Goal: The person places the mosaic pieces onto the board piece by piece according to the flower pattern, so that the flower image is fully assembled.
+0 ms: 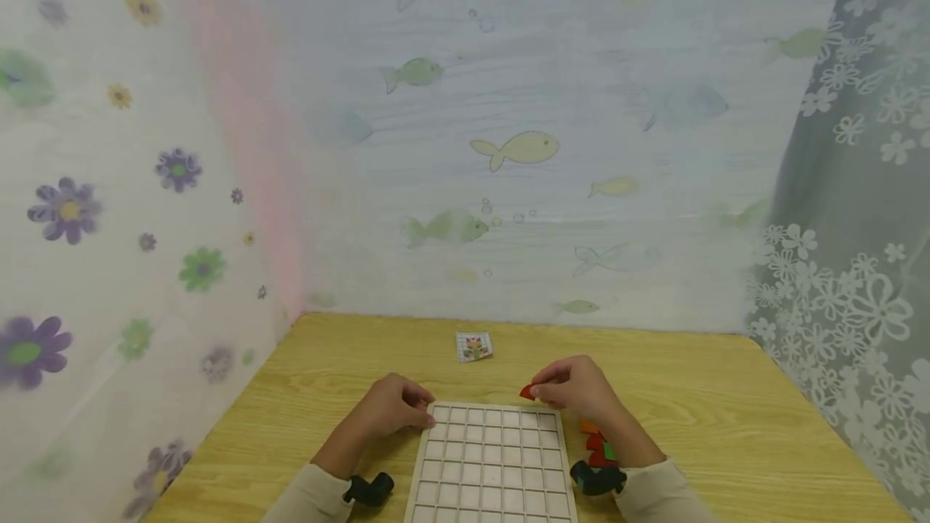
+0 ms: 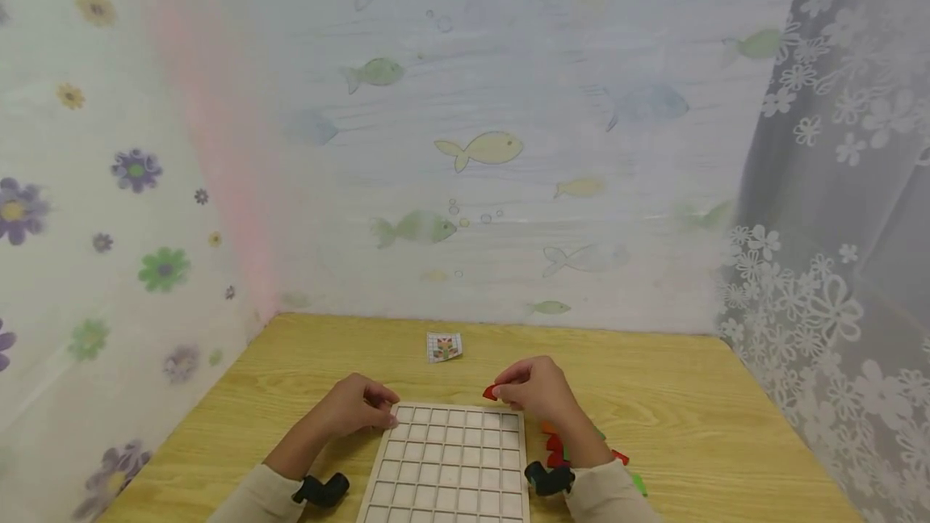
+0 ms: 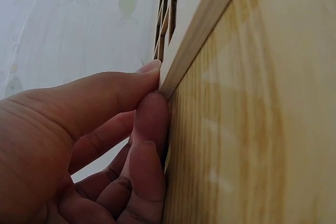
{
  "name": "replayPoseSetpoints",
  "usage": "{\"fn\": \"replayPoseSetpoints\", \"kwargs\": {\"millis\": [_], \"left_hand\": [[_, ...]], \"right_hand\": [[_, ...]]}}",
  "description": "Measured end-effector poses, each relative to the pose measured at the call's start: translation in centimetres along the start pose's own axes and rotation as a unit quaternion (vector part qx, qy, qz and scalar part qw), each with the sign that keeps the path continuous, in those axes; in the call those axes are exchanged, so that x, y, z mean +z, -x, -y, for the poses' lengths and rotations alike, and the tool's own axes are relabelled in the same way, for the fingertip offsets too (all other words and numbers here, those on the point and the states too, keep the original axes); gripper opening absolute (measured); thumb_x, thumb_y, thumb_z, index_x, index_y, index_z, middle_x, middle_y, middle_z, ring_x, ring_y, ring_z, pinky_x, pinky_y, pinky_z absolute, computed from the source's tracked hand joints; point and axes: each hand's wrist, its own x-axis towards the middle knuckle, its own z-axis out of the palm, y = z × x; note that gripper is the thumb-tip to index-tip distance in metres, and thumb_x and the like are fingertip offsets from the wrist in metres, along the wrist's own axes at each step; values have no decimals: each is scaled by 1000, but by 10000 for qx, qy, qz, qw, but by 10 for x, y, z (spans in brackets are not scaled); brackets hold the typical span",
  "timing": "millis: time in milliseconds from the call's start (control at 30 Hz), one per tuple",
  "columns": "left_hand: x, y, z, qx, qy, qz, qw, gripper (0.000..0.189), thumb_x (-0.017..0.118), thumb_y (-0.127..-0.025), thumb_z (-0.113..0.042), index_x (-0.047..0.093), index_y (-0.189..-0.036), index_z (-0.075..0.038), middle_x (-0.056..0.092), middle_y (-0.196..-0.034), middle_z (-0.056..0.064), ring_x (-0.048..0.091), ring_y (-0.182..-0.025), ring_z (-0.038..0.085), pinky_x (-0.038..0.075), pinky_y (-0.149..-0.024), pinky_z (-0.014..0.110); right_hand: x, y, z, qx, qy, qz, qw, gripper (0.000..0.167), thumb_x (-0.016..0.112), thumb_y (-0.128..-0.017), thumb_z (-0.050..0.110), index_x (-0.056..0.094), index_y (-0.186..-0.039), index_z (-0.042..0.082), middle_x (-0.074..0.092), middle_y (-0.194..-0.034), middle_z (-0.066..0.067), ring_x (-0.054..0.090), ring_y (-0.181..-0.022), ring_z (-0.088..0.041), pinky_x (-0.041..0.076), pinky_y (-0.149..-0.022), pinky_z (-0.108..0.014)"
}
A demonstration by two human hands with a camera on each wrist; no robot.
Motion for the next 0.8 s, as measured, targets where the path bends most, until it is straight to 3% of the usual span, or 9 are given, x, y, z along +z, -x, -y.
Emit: {"fn": "replayPoseSetpoints", "kwargs": {"millis": [400,800], "left_hand": [[-1,3,-4,54,107,39,9999,36,89,-82,-20,79,-113,-5,71,-83,-2,62,-76,15,53,-68,30],[0,6,-6,-55,106,18,9999,34,89,-82,-21,79,-111,-6,71,-84,-2,62,-77,15,53,-68,30]], "right_hand": [[9,6,2,-198,169,778,9966,13,83,-88,13,80,-94,2,77,-83,-9,63,-62,-17,54,-57,-32],[19,11,4,-327,702,863,9933,8,85,-87,16,82,-88,9,77,-84,-2,61,-65,-16,50,-54,-30]]}}
